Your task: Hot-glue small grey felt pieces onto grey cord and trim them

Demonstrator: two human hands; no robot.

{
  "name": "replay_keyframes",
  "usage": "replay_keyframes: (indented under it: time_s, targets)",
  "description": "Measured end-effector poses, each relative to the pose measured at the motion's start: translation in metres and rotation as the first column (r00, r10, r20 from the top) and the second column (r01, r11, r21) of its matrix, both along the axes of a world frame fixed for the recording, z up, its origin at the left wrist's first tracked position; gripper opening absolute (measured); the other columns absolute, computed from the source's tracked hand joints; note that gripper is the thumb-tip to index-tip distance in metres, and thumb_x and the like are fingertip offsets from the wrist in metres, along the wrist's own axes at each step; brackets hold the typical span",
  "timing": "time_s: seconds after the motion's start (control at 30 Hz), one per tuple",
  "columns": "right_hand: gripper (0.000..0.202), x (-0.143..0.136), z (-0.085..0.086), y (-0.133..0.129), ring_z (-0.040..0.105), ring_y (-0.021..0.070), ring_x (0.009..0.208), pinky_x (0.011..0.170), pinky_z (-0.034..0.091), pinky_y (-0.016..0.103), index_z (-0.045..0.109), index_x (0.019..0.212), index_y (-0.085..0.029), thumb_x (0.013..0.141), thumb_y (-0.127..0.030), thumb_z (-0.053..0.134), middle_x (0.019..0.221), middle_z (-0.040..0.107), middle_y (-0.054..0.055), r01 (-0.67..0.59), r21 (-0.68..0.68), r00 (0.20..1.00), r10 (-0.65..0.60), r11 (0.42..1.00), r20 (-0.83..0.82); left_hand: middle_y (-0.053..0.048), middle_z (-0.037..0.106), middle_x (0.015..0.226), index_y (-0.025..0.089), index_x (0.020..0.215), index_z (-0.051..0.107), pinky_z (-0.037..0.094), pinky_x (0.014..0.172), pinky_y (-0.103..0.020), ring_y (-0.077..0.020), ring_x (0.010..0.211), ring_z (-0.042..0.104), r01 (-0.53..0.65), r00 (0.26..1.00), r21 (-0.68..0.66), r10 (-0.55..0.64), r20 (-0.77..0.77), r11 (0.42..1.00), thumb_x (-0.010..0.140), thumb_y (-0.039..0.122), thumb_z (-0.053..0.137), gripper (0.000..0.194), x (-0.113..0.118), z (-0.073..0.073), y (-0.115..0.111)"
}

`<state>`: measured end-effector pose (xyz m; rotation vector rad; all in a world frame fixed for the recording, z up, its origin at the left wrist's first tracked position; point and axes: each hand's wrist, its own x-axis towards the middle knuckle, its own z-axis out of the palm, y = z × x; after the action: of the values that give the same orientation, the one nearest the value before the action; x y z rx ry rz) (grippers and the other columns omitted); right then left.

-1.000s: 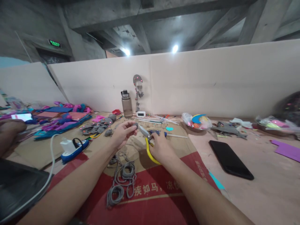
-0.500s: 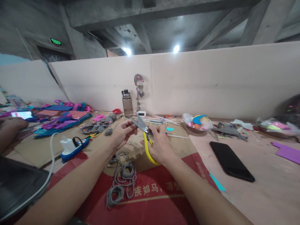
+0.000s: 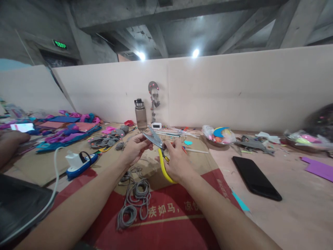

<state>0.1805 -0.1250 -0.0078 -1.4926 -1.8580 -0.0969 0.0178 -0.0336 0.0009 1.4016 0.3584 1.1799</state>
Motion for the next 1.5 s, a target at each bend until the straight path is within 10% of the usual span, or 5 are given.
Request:
replay_keyframes:
  time_s: [1.5]
  targets:
    - [0.040, 0.0021, -0.0009, 0.0002, 0.055, 0.0191, 0.081, 0.073, 0.047, 0.034, 0.051, 0.115, -0.022, 0.083, -0.046, 0.053, 0.103, 0.044, 0.009, 0.054, 0.013, 0.995, -0.055, 0.998, 0.079, -0.002, 0.061, 0.070, 0.013, 0.080, 0.069, 0.044, 0.060, -0.023, -0.0091, 0.059, 0.055, -0.018, 1.000, -0.021, 0.017, -0.015, 1.000, 0.068, 0.025, 0.072, 0.018, 0.0018, 0.0006, -0.0033]
